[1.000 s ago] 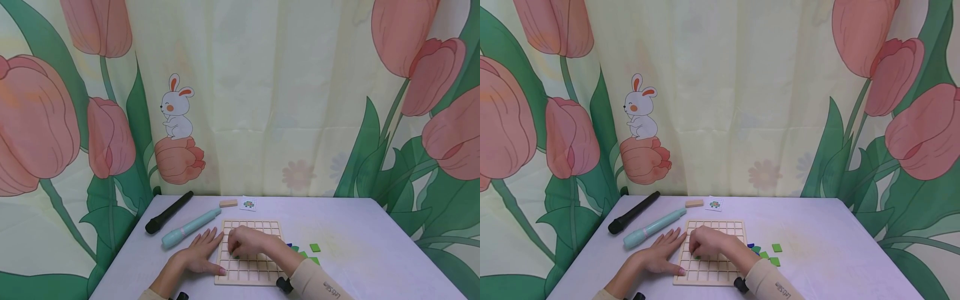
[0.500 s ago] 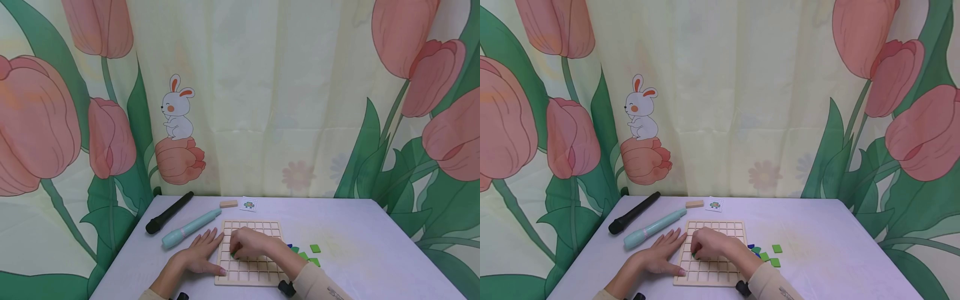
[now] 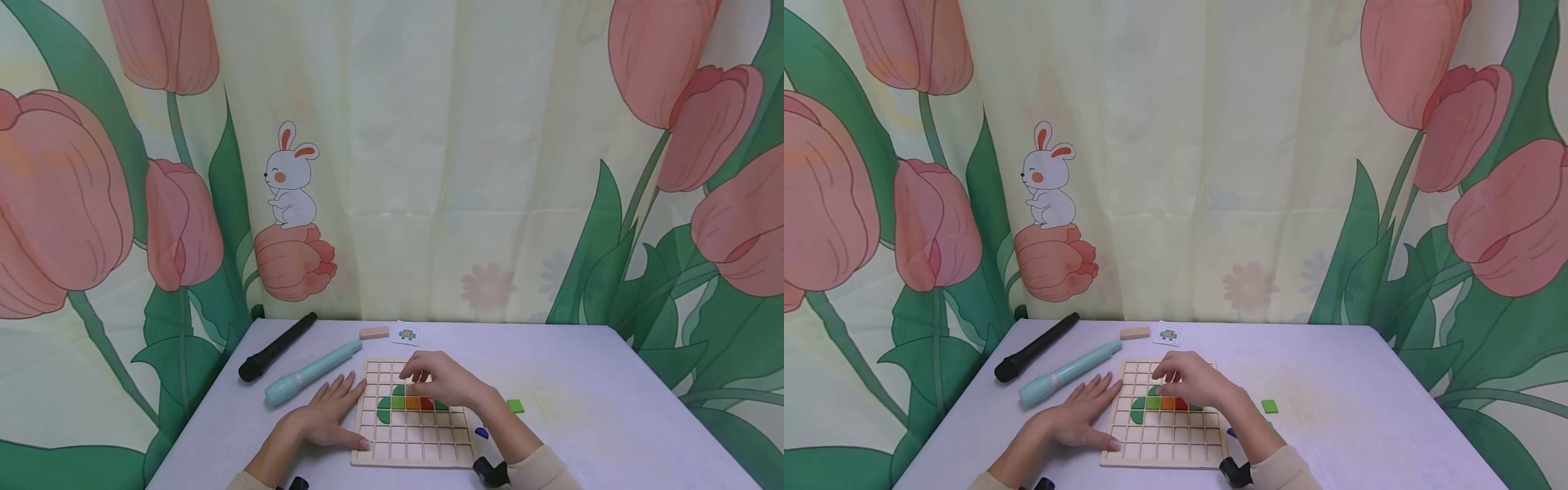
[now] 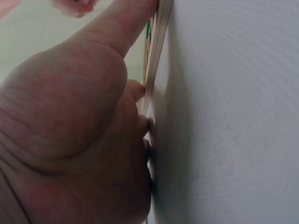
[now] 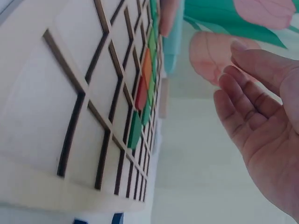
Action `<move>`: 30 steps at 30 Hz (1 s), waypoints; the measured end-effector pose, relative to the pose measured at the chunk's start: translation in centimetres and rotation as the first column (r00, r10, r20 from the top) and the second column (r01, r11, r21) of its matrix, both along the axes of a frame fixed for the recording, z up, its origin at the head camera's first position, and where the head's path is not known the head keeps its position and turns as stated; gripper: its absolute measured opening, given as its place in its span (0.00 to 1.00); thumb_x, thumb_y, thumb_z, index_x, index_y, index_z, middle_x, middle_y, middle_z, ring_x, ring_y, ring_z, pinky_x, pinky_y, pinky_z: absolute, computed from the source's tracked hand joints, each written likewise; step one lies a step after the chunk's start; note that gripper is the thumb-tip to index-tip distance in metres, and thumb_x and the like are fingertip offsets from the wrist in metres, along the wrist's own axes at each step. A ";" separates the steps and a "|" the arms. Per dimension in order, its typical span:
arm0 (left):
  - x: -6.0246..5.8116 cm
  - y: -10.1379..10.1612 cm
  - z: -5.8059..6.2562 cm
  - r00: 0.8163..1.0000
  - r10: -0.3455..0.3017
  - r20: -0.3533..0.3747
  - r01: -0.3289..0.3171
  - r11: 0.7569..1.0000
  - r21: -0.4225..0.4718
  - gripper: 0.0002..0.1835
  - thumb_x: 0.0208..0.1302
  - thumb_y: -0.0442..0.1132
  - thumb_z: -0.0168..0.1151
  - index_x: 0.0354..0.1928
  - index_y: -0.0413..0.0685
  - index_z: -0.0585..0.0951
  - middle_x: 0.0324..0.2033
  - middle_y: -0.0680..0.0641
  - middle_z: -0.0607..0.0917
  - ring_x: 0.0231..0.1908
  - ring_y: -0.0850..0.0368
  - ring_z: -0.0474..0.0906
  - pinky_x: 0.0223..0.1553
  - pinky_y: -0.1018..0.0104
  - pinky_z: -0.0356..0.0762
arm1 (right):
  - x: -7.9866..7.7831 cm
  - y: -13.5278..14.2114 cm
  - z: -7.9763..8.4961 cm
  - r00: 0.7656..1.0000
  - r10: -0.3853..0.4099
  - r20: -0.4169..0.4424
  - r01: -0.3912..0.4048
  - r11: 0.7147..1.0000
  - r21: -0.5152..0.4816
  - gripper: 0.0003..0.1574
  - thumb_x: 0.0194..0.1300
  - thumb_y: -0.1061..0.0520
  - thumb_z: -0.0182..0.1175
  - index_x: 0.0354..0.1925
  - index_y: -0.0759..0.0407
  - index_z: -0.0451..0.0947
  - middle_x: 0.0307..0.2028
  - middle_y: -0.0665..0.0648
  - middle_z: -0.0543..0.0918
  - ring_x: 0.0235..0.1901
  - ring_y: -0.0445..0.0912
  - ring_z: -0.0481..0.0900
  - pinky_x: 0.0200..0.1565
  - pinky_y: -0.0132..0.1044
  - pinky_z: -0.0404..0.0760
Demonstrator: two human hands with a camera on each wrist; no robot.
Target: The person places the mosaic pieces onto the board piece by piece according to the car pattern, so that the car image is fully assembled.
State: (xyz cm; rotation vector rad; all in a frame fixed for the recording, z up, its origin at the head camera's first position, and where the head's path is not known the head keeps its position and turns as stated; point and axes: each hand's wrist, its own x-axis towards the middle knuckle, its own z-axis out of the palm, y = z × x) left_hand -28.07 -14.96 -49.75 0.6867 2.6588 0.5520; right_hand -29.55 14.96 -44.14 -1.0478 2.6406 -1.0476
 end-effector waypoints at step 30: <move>0.1 0.1 0.3 1.000 0.013 0.003 -0.013 1.000 -0.003 0.66 0.52 0.77 0.69 0.84 0.54 0.51 0.84 0.41 0.45 0.84 0.39 0.37 0.80 0.34 0.37 | -0.6 7.6 -1.2 0.961 -0.277 0.015 0.278 0.959 -0.057 0.14 0.66 0.57 0.72 0.51 0.51 0.88 0.45 0.56 0.88 0.42 0.45 0.79 0.45 0.32 0.80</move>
